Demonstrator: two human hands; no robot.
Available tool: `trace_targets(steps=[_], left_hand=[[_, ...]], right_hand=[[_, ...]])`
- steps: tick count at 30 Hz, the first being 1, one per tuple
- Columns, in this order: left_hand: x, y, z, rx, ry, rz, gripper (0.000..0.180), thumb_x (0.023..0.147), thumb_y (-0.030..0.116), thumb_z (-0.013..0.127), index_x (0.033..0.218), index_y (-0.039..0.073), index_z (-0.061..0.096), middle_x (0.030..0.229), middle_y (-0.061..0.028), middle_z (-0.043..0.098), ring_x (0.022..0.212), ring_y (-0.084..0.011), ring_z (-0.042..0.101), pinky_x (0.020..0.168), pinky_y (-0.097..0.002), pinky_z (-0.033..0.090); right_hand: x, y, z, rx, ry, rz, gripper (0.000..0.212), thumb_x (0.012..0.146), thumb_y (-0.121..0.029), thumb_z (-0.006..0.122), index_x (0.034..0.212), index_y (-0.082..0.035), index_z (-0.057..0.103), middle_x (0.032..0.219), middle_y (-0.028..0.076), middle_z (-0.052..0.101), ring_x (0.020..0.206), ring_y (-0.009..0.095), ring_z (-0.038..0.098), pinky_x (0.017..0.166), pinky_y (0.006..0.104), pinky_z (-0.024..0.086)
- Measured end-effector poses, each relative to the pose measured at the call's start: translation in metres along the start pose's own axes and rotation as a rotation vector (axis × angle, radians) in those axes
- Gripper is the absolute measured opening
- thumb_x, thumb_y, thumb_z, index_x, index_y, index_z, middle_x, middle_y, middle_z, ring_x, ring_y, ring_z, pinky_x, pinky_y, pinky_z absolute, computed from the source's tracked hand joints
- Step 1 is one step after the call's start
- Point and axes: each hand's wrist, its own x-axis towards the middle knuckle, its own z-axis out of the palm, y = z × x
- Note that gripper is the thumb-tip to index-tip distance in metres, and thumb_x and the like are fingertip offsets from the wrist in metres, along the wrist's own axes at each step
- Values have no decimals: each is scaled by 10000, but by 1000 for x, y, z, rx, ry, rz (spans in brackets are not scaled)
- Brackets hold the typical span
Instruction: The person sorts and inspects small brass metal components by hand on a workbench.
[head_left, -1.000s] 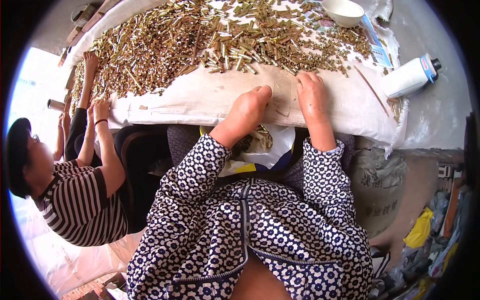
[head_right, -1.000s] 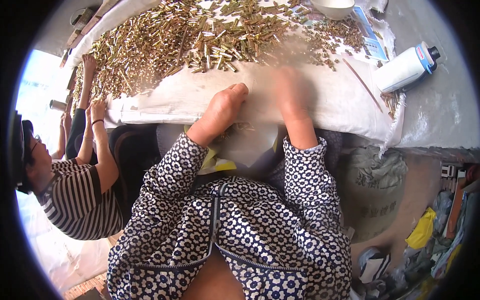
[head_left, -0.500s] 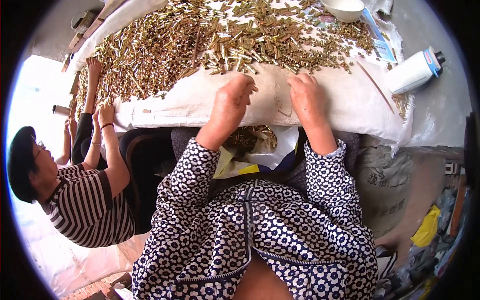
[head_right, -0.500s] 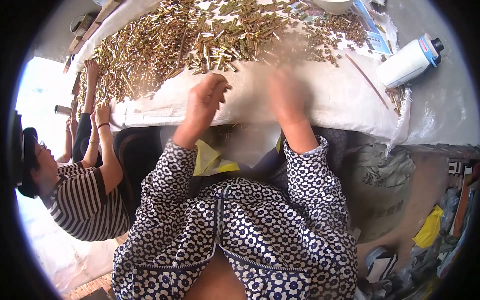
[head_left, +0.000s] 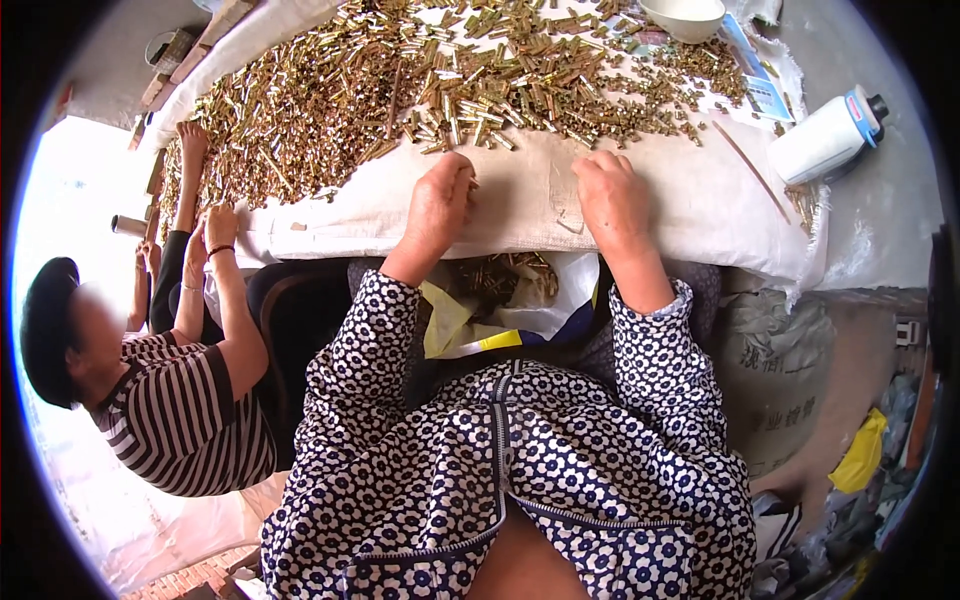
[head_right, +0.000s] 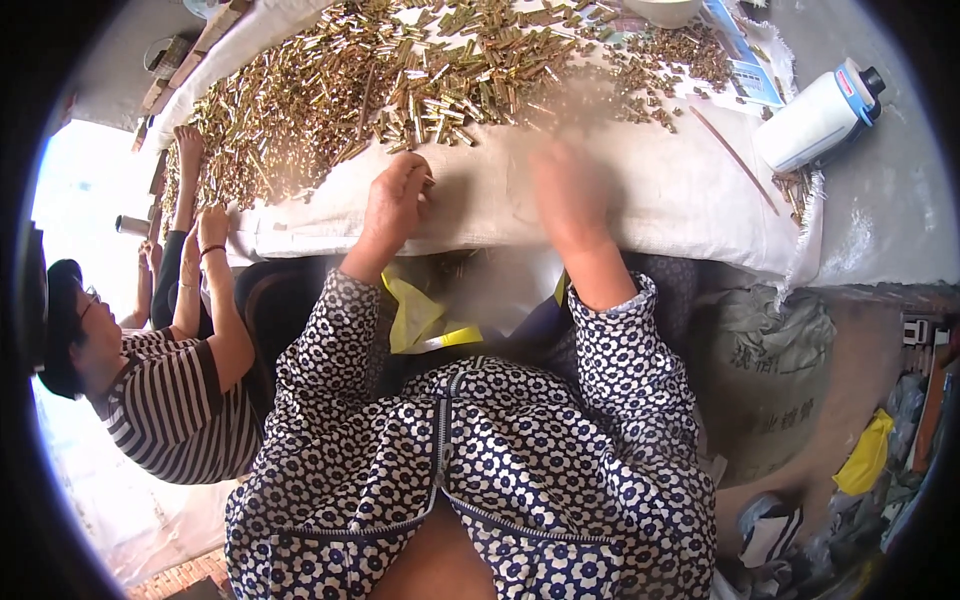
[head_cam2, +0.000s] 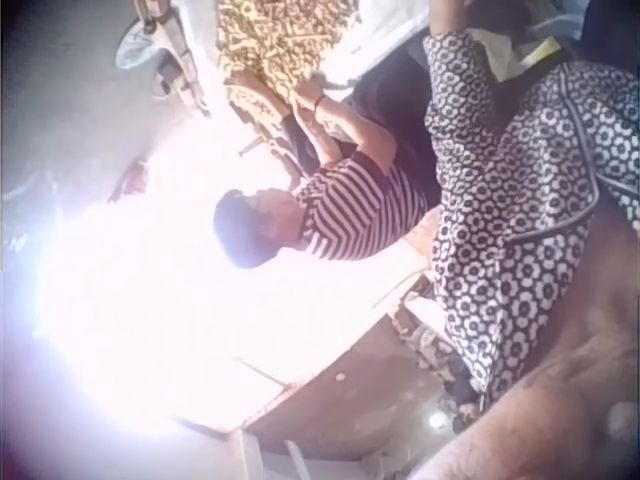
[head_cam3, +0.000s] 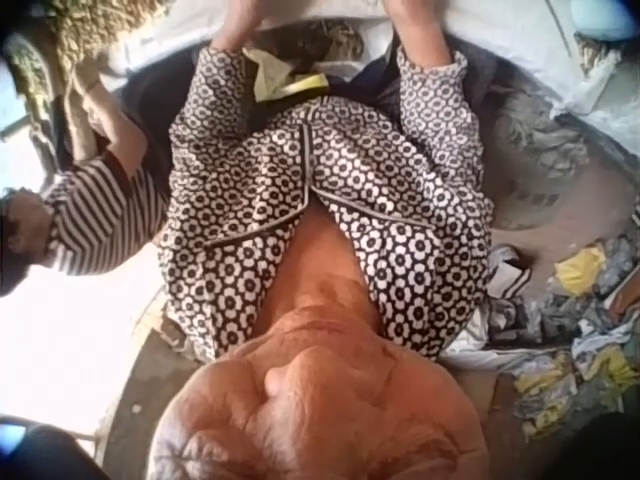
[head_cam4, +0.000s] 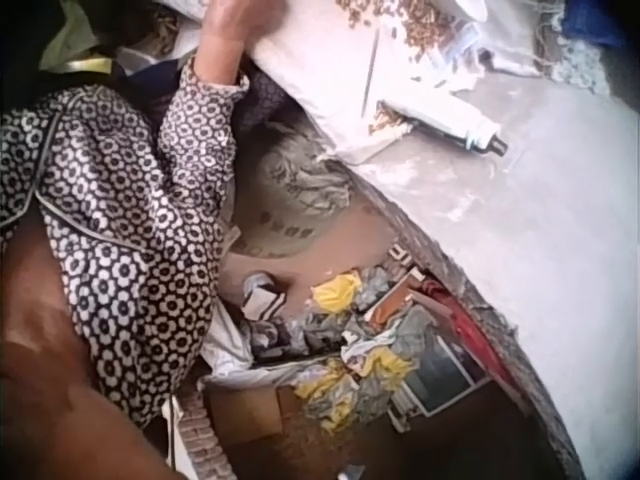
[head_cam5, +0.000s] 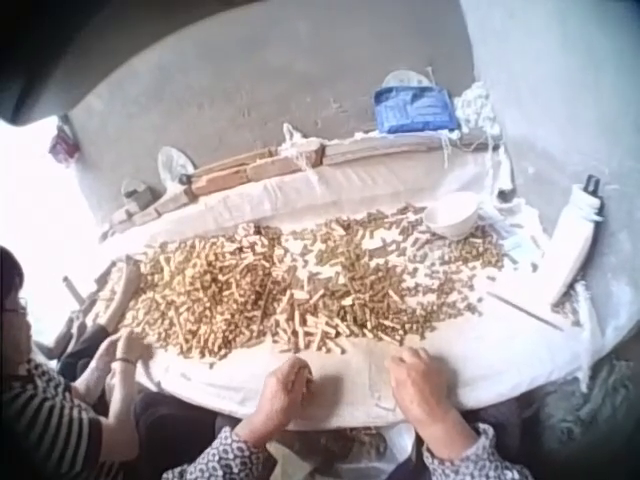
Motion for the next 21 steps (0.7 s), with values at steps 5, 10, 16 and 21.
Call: trace_targets(steps=[5, 10, 16, 21], left_hand=[[38, -3, -4, 51, 168, 195, 75, 928, 83, 494, 922, 21, 536, 789, -98, 590, 658, -195, 613, 514, -310, 505], [67, -5, 1, 680, 158, 299, 139, 836, 140, 595, 913, 26, 577, 905, -166, 607, 810, -357, 602, 712, -436, 483], [41, 11, 5, 677, 134, 308, 131, 826, 100, 615, 928, 19, 626, 914, -150, 616, 815, -309, 614, 715, -383, 479], [6, 6, 4, 264, -50, 301, 147, 791, 24, 637, 938, 13, 633, 821, -104, 633, 699, -197, 586, 638, -303, 474]], right_hand=[[-3, 0, 2, 102, -52, 169, 60, 779, -64, 602, 823, -95, 627, 843, 67, 615, 810, 268, 602, 677, 371, 510], [0, -10, -5, 125, -38, 125, 68, 761, -39, 616, 814, -80, 607, 846, 73, 613, 772, 270, 609, 659, 368, 511], [-3, -17, 2, 524, 39, 134, 128, 783, 31, 617, 875, -57, 616, 822, 17, 614, 697, 157, 604, 611, 260, 476], [-4, -31, -6, 964, -178, 306, 119, 828, 20, 616, 930, -38, 631, 811, -50, 583, 689, 4, 511, 568, 168, 394]])
